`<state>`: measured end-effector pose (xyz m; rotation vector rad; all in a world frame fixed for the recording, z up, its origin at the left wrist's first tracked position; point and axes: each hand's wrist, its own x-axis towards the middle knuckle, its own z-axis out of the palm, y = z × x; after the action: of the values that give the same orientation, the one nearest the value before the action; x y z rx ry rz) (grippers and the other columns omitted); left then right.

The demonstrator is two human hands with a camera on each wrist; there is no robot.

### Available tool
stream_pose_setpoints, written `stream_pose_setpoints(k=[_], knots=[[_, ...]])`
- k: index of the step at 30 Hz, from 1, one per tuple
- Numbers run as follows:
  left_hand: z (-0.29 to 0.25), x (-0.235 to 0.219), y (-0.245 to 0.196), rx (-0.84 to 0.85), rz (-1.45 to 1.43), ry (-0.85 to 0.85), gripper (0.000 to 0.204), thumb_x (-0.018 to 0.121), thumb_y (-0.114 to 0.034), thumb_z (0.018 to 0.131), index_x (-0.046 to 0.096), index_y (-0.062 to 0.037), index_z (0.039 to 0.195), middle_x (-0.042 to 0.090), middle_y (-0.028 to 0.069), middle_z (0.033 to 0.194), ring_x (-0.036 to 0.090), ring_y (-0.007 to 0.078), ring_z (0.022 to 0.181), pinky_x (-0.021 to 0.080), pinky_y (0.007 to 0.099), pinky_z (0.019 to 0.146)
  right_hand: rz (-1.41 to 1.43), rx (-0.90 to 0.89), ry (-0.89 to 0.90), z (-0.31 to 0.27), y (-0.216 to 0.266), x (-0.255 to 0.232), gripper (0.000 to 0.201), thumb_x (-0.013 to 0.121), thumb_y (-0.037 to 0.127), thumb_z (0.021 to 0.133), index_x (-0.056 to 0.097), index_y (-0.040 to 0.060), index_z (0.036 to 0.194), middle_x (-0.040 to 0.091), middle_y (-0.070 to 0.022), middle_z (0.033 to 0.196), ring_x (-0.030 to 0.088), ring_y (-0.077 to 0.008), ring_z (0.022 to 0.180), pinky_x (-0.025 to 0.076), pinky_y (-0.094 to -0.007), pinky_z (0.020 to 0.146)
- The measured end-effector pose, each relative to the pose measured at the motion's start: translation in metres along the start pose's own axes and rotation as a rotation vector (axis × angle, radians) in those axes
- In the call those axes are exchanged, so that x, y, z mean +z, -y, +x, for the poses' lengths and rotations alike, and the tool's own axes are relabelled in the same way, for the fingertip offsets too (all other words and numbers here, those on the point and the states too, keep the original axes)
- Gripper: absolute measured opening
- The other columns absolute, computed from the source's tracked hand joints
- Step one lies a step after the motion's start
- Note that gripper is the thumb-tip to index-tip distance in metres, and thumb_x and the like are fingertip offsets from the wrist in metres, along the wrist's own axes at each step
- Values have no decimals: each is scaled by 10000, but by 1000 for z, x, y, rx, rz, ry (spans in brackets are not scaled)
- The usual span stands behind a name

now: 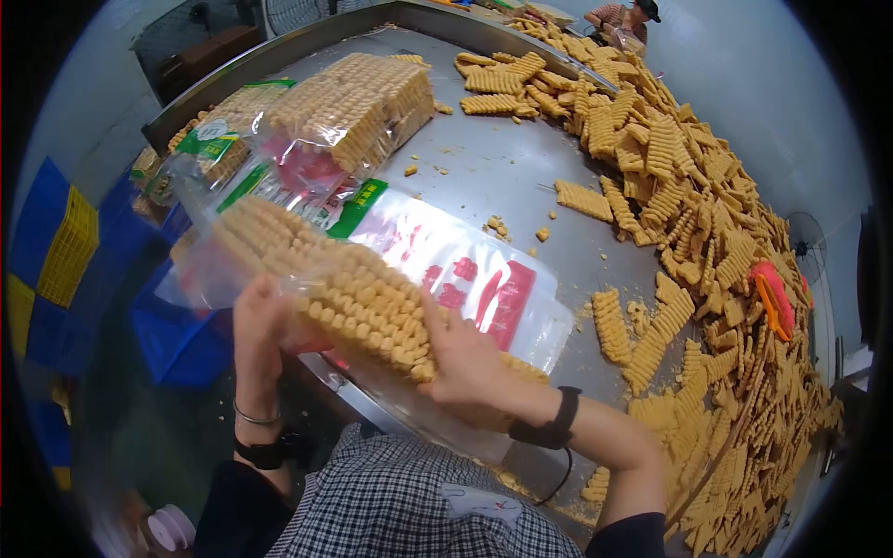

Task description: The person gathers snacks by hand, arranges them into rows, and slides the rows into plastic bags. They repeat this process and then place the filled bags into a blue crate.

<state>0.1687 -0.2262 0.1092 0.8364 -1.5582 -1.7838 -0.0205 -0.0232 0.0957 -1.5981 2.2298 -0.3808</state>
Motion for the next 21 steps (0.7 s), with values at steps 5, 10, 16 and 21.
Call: stream_pose_setpoints(k=[5,10,16,21], knots=[[-9,24,-1,407,953,-255,155,608,-49,730,566,-33,879,564,159,784,583,359,746,458,391,643,58,57,17,8,-7,-6,1242,821,327,578,60,-37,1489,519,-334,1066,615,-439,864,540,-488,724],[13,83,-9,985,1018,-12,150,601,-3,743,619,-19,890,544,116,679,559,287,590,460,374,569,100,29,-36,8,20,-6,1254,835,342,554,82,1,1497,532,-308,1109,588,-432,991,517,-447,832],[-43,176,-51,1280,806,627,147,643,-78,691,601,-39,826,481,74,657,563,215,563,440,320,455,303,158,24,0,-34,11,980,750,358,704,227,-36,1434,585,-262,1107,621,-352,984,526,-406,854],[-76,230,-65,1453,449,784,135,632,-99,658,555,-49,757,468,52,664,565,185,591,451,287,477,659,192,-227,-19,-87,-6,813,682,358,770,309,-24,1383,596,-230,1115,627,-315,979,532,-389,843]])
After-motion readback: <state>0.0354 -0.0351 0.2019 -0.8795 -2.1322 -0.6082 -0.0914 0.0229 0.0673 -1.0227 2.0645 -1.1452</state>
